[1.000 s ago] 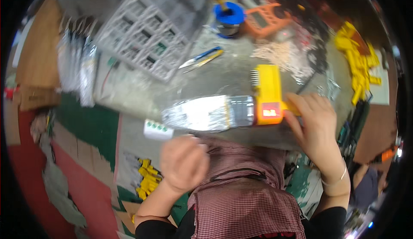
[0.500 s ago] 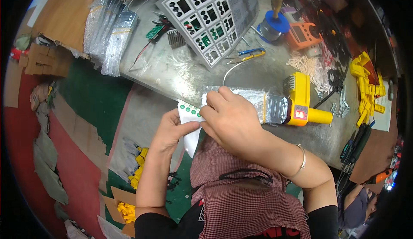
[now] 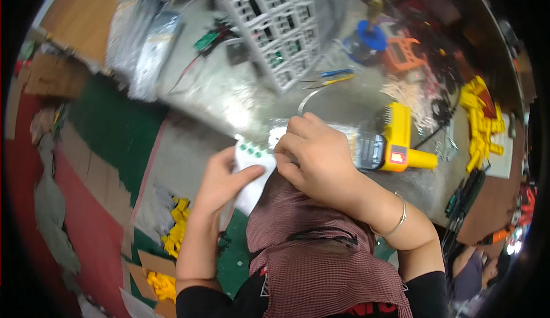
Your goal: Soldering components to a circuit board and assembling the board into a plastic tool housing.
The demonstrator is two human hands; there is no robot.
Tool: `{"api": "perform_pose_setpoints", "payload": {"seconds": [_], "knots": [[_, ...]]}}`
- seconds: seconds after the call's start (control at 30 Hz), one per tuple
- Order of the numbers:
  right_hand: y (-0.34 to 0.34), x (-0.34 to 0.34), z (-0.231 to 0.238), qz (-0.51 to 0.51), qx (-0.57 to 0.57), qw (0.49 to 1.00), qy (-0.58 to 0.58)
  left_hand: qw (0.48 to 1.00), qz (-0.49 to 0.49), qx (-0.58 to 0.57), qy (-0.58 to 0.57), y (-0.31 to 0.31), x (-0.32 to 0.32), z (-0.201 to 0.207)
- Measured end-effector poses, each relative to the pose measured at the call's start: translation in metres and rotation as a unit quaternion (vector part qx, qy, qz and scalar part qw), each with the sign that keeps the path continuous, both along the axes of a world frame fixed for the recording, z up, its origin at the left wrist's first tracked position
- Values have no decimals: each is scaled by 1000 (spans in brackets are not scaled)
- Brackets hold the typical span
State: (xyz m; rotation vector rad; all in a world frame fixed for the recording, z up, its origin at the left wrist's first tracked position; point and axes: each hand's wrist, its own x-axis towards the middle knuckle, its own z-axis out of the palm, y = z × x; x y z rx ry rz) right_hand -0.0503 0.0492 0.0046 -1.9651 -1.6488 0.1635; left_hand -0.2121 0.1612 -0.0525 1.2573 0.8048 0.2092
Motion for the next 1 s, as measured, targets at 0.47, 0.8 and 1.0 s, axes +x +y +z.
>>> {"api": "perform_pose_setpoints", "payload": {"seconds": [0.47, 0.8, 1.0], "knots": [[-142, 96, 13, -434, -27, 901, 16, 764, -219, 542, -273, -91, 95, 35], [-158, 157, 88, -291, 177, 937, -70, 774, -226, 590, -27, -74, 112, 40], [-69, 243, 99, -338, -132, 921, -141, 768, -285, 573, 3, -76, 114, 48]]}}
